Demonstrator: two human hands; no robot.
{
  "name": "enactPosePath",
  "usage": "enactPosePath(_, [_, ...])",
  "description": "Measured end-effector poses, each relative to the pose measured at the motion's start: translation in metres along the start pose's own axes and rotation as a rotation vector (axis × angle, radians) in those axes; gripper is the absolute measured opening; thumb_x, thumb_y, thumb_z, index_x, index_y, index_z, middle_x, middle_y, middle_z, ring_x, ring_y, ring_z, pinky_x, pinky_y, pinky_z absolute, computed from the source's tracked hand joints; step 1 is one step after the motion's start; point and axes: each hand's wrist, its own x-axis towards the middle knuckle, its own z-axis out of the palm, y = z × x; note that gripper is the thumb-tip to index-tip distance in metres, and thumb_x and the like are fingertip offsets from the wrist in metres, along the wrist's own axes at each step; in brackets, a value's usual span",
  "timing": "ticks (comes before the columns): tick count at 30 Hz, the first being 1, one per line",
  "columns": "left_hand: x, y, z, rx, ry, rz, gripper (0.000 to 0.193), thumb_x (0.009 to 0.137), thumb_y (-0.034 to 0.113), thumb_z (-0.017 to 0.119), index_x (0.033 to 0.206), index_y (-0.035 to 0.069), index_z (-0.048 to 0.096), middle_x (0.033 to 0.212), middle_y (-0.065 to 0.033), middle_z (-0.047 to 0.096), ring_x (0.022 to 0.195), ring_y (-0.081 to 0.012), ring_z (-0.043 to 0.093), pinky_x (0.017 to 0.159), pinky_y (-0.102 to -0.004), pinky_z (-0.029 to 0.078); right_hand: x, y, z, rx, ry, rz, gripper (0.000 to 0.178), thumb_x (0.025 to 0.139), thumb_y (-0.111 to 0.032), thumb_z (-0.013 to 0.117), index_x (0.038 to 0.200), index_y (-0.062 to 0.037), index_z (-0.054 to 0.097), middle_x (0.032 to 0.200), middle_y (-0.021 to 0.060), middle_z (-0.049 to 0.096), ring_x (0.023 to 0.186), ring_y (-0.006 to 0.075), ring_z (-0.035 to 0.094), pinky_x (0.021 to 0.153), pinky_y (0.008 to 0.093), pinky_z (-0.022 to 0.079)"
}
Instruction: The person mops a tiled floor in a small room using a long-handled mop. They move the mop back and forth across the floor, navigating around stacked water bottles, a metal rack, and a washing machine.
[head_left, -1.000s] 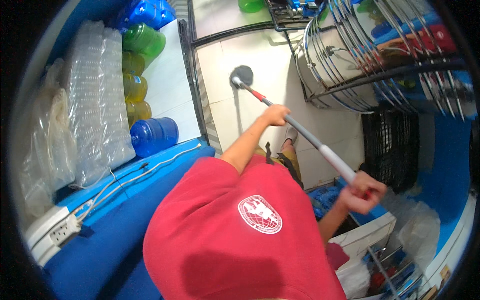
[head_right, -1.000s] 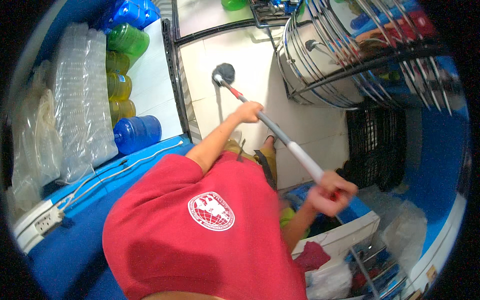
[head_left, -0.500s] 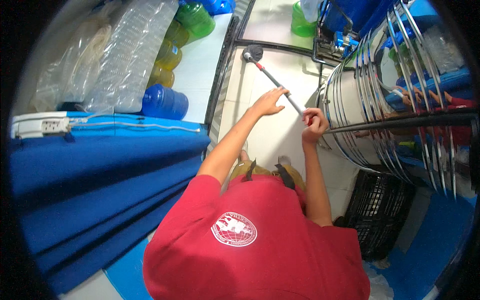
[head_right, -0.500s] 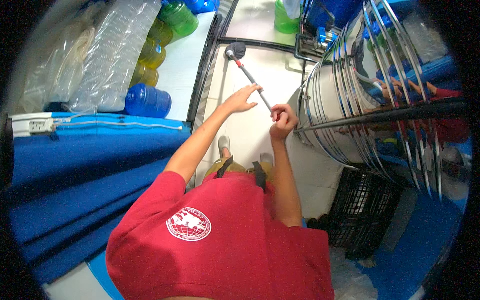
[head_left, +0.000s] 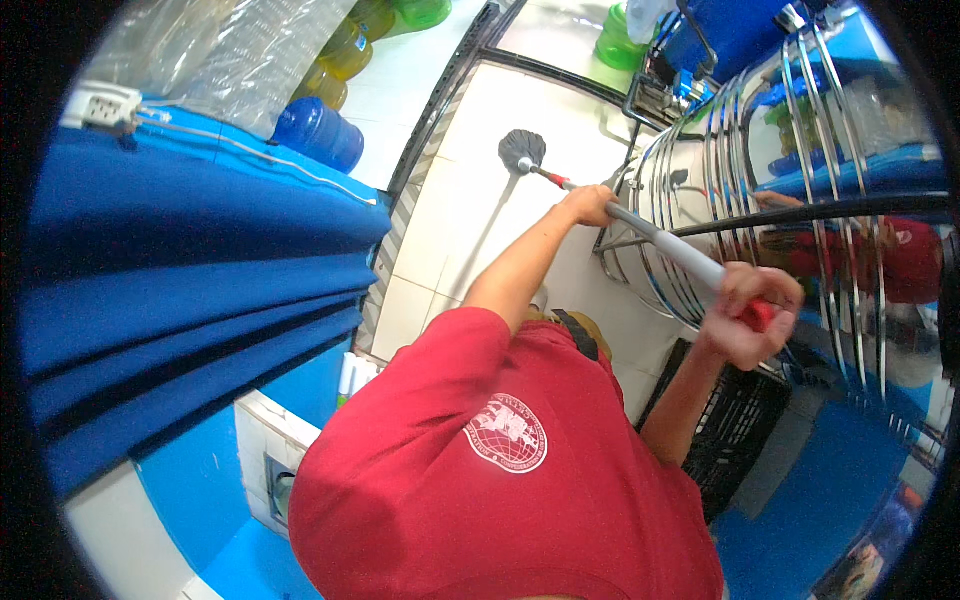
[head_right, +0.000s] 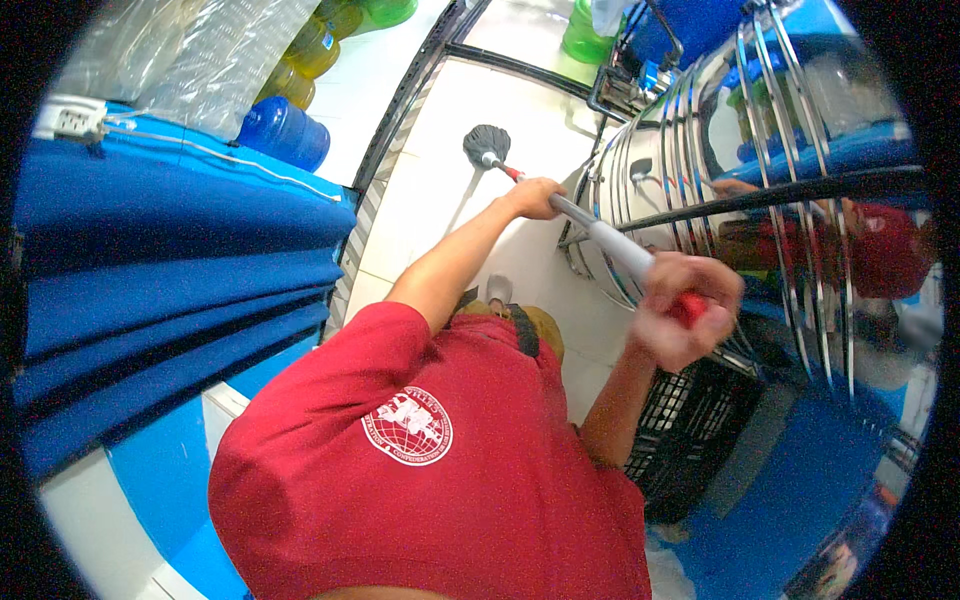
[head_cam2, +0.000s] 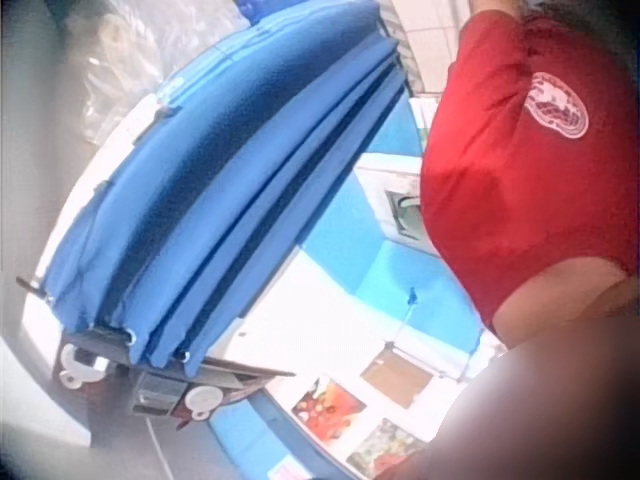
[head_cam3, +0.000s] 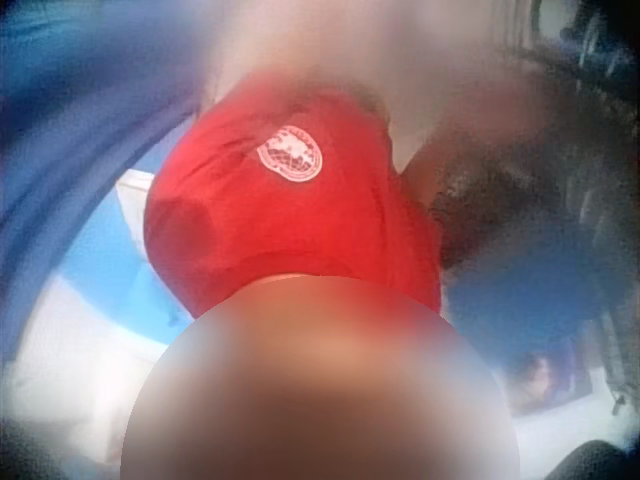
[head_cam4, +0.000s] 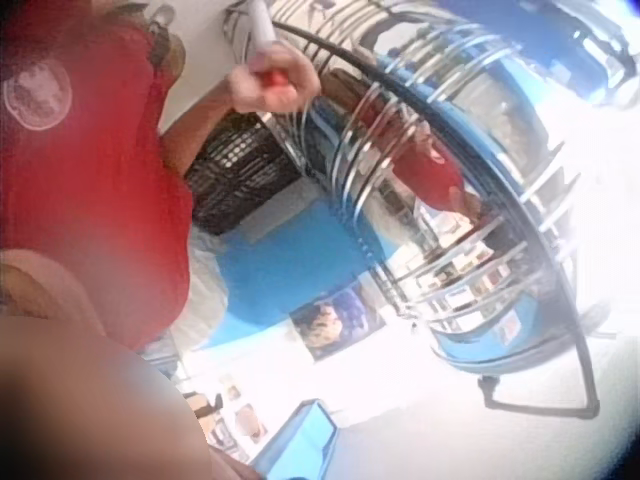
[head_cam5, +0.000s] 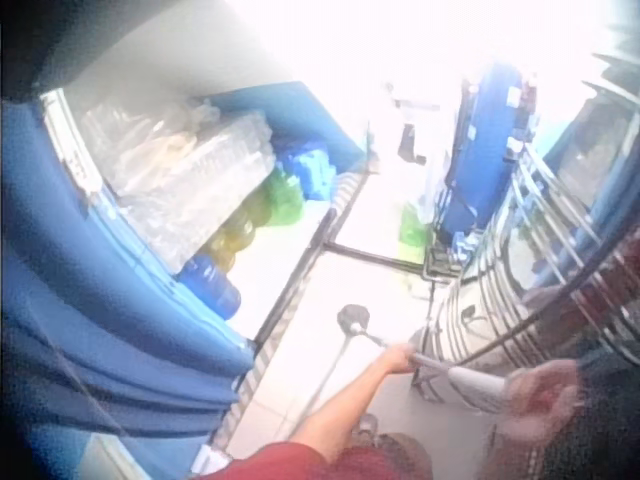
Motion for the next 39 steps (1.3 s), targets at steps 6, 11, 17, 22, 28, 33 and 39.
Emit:
enactPosePath(6, [0.003,0.018,-0.003,-0.080,0.090,-0.225,0.025,0.070,0.029,0.062,0.088,0.014,0.071,0.088,-0.0167,0.068,0.086,-0.0352,0.065,0.078,-0.0434,0.051,0.073,0.010,0.015,-0.340,0.062,-0.153,0.018,0.094,-0.007,0.041,0.093,0.0030,0.055,0.049,-0.0006,0.033,0.038,0.0068,0.025,0.036,0.0260,0.030])
enactPosePath(11, [-0.018,0.004,-0.044,-0.187,0.363,-0.172,0.030,0.075,0.032,0.059,0.074,0.004,0.069,0.072,-0.0260,0.062,0.075,-0.0392,0.066,0.071,-0.0454,0.052,0.118,0.043,0.067,-0.443,-0.067,-0.200,0.020,0.091,-0.005,0.041,0.090,0.0048,0.059,0.049,0.0028,0.040,0.039,0.0073,0.029,0.037,0.0281,0.033])
enactPosePath(17, [-0.091,-0.018,-0.078,-0.257,0.302,-0.414,0.032,0.074,0.031,0.056,0.076,0.001,0.068,0.075,-0.0255,0.064,0.074,-0.0369,0.066,0.071,-0.0433,0.052,0.133,0.084,0.122,-0.211,-0.131,-0.014,0.018,0.085,0.000,0.044,0.086,0.0090,0.059,0.053,0.0082,0.046,0.040,0.0131,0.038,0.038,0.0294,0.034])
enactPosePath(22, [-0.193,-0.045,-0.063,-0.369,0.365,-0.605,0.036,0.073,0.032,0.055,0.077,-0.001,0.067,0.077,-0.0268,0.064,0.078,-0.0393,0.066,0.074,-0.0451,0.050,0.086,0.129,0.140,0.040,-0.249,0.222,0.018,0.084,0.002,0.043,0.087,0.0091,0.059,0.054,0.0089,0.046,0.041,0.0144,0.041,0.038,0.0298,0.035])
enactPosePath(28, [-0.301,-0.073,-0.029,-0.337,0.374,-0.849,0.039,0.071,0.035,0.055,0.080,0.000,0.068,0.081,-0.0257,0.065,0.083,-0.0373,0.066,0.076,-0.0432,0.051,-0.024,0.154,0.189,-0.098,-0.222,0.428,0.015,0.085,-0.002,0.045,0.079,0.0029,0.058,0.054,0.0013,0.042,0.043,0.0090,0.036,0.042,0.0255,0.032])
enactPosePath(33, [-0.341,-0.052,-0.024,-0.361,0.516,-0.905,0.025,0.072,0.026,0.056,0.070,0.002,0.066,0.070,-0.0215,0.064,0.071,-0.0344,0.066,0.068,-0.0423,0.051,-0.057,0.111,0.229,0.086,-0.315,0.543,0.017,0.087,-0.004,0.043,0.082,0.0027,0.058,0.050,0.0002,0.037,0.042,0.0087,0.033,0.042,0.0254,0.031])
enactPosePath(39, [-0.323,-0.024,-0.067,-0.309,0.752,-0.620,0.018,0.068,0.018,0.055,0.057,0.004,0.056,0.060,-0.0191,0.057,0.055,-0.0322,0.061,0.055,-0.0414,0.046,-0.033,0.029,0.273,-0.015,-0.288,0.313,0.026,0.088,-0.009,0.038,0.090,0.0067,0.060,0.048,-0.0002,0.030,0.040,0.0090,0.028,0.040,0.0255,0.028])
